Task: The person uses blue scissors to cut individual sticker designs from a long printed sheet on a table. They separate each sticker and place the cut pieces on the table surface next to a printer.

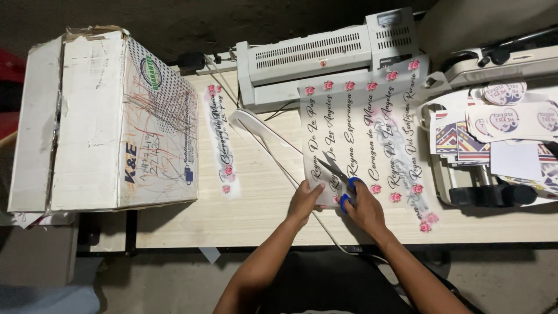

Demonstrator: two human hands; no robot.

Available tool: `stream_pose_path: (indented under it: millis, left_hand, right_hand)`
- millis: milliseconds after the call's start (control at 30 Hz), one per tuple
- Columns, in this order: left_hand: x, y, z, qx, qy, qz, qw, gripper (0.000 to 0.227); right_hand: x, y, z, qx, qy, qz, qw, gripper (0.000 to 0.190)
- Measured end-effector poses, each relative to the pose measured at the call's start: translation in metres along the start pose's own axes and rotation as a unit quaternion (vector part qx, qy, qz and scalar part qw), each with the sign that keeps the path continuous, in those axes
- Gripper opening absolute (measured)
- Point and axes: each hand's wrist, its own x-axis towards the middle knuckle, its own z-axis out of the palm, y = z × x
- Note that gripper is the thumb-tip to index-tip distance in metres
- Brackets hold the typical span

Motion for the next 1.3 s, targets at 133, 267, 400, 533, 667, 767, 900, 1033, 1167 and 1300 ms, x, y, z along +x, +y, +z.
stream_pose_path:
  millis: [133,267,400,533,667,767,900,1033,1167,1300]
  left_hand:
    - [0.007,-0.007,-0.004,0.078,0.019,-0.008,0.997,0.053]
    - [-0.006,0.027,-0.002,0.325,0.085,0.234,0.912,0.053]
    - [-0.036,0.086,-0.013,0.178,0.105,-0.01,0.978,0.052]
    - [0.013,0.025,-0.068,0.05,0.1,0.171,0.979,0.053]
    - [0.012,0.012,-0.091,-0.055,0.096,0.171,0.979,0.046]
    - [0.015,0.0,-0.093,-0.063,0.111,0.133,0.983,0.044]
    - [0.017,-0.003,-0.088,-0.075,0.079,0.122,0.987,0.038]
    - [0.009,0.011,-0.083,-0.076,0.078,0.089,0.99,0.037]
    - [0.011,0.002,-0.087,-0.082,0.08,0.068,0.991,0.04]
    - [0.016,-0.012,-0.092,-0.064,0.068,0.077,0.993,0.047]
  right_hand:
    - [-0.005,0.005,0.008,-0.005,0.003,-0.008,1.0,0.061]
    - [-0.009,-0.013,0.005,0.017,0.049,-0.057,0.997,0.067]
    - [-0.004,-0.04,-0.006,0.031,0.065,-0.096,0.993,0.076]
    - [0.008,-0.024,0.012,-0.019,0.054,-0.116,0.992,0.073]
    - [0.025,-0.026,0.019,-0.079,0.025,-0.07,0.994,0.054]
    - [0.032,-0.03,0.011,-0.08,0.029,-0.058,0.995,0.053]
    - [0.023,-0.029,-0.002,-0.009,0.024,-0.09,0.996,0.059]
    - [-0.008,-0.028,0.0,0.06,-0.129,0.044,0.989,0.055]
    - [-0.046,-0.026,0.004,0.249,-0.335,0.259,0.871,0.049]
    - [-0.063,-0.037,0.006,0.382,-0.417,0.355,0.745,0.045]
